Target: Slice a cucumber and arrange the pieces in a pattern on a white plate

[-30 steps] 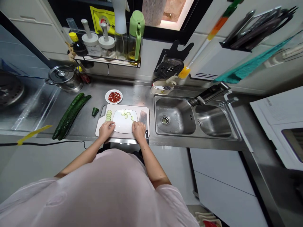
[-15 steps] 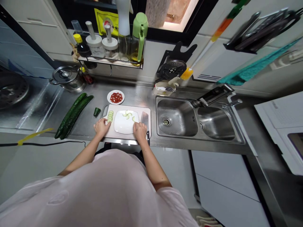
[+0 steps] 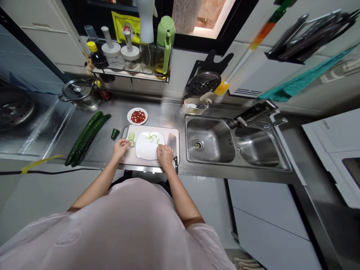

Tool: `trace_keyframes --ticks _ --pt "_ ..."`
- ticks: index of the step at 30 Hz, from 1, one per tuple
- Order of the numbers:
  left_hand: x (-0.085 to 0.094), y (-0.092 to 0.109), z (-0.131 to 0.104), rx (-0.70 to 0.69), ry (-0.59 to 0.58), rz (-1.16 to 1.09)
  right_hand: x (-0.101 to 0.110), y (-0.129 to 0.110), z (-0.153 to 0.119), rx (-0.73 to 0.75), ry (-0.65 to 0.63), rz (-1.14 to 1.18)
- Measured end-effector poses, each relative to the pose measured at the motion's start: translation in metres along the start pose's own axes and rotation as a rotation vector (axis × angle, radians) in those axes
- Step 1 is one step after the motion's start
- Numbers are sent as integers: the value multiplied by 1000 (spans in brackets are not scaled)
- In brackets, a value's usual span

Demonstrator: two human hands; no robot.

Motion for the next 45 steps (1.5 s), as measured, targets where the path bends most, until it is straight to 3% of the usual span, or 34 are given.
trace_keyframes --ticks 6,12,18,25,28,36,40,45 --pt "-2 48 -22 16 -174 -296 17 -28 21 12 89 229" --pt "-3 96 -48 -48 -311 -347 38 -62 43 38 110 522" --pt "-1 122 -62 -151 -329 -333 45 -77 48 29 81 694" --pt "-1 127 -65 -230 -290 -267 42 -74 47 -45 37 811" --pt "0 120 -61 -158 -279 -308 46 -72 48 -70 52 833" --pt "-4 103 -78 286 -761 -270 59 -76 49 -73 113 843" --pt "-9 105 -87 365 -805 -329 60 -77 49 -55 130 838" --pt "-12 111 -82 464 -809 -450 58 -75 46 4 124 811"
Point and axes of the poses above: each hand's wrist, its own z-axis towards the middle knuckle, its own x-axis out of the back of the hand, y = z × x, the point moved 1 cm from there along z, towards the middle knuckle, and after that the axes turned 12 degrees about y, right-handed, at the moved point
